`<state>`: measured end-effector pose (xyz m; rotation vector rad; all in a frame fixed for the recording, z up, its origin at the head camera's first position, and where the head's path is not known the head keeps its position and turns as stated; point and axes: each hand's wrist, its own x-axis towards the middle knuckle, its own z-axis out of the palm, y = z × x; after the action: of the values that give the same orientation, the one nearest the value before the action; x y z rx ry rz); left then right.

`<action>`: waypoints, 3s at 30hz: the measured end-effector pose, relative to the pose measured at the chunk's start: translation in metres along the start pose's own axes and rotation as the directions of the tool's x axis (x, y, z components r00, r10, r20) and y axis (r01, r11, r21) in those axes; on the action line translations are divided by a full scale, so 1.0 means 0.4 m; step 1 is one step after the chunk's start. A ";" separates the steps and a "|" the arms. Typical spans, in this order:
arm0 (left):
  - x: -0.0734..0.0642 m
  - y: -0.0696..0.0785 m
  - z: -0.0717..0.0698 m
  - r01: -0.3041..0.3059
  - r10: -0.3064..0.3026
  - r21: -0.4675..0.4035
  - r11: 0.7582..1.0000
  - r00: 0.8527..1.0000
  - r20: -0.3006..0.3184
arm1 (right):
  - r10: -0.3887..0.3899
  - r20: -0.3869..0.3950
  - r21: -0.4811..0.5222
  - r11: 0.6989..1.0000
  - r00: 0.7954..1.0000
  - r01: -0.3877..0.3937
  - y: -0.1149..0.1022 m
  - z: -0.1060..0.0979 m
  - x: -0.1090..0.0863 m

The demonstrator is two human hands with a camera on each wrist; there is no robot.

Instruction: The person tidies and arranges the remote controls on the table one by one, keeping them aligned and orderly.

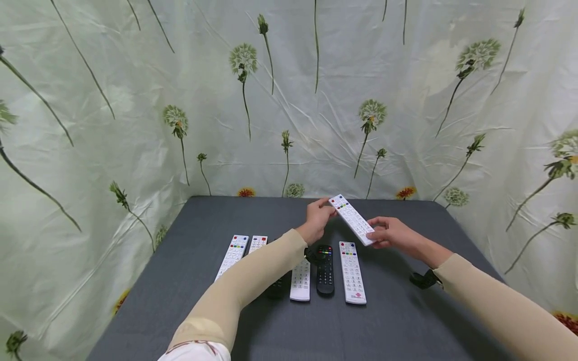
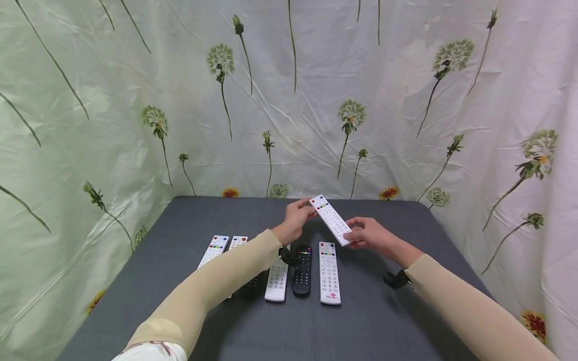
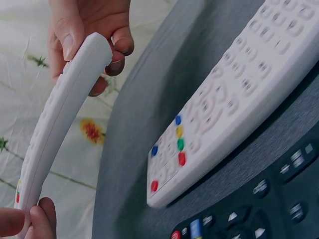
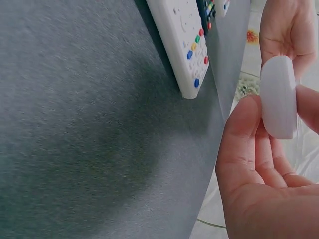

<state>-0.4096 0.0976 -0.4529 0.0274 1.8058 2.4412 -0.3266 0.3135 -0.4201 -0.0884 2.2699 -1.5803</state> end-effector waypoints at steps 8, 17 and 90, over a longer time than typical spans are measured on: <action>-0.046 -0.006 0.011 0.017 -0.016 -0.014 1.000 0.996 0.083 | -0.013 0.046 -0.011 1.000 0.999 0.013 0.019 0.007 -0.047; -0.083 -0.009 0.022 0.043 -0.039 -0.017 0.999 0.983 0.179 | -0.010 0.051 -0.100 0.995 0.999 0.015 0.035 0.029 -0.101; -0.240 -0.017 0.180 0.404 -0.434 0.197 0.893 0.889 0.144 | 0.032 -0.244 -0.197 0.977 0.969 -0.082 0.179 0.145 -0.243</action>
<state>-0.3081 0.1589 -0.4335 -0.1107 1.7094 1.9243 -0.2056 0.3133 -0.4775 0.1202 2.5927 -1.3869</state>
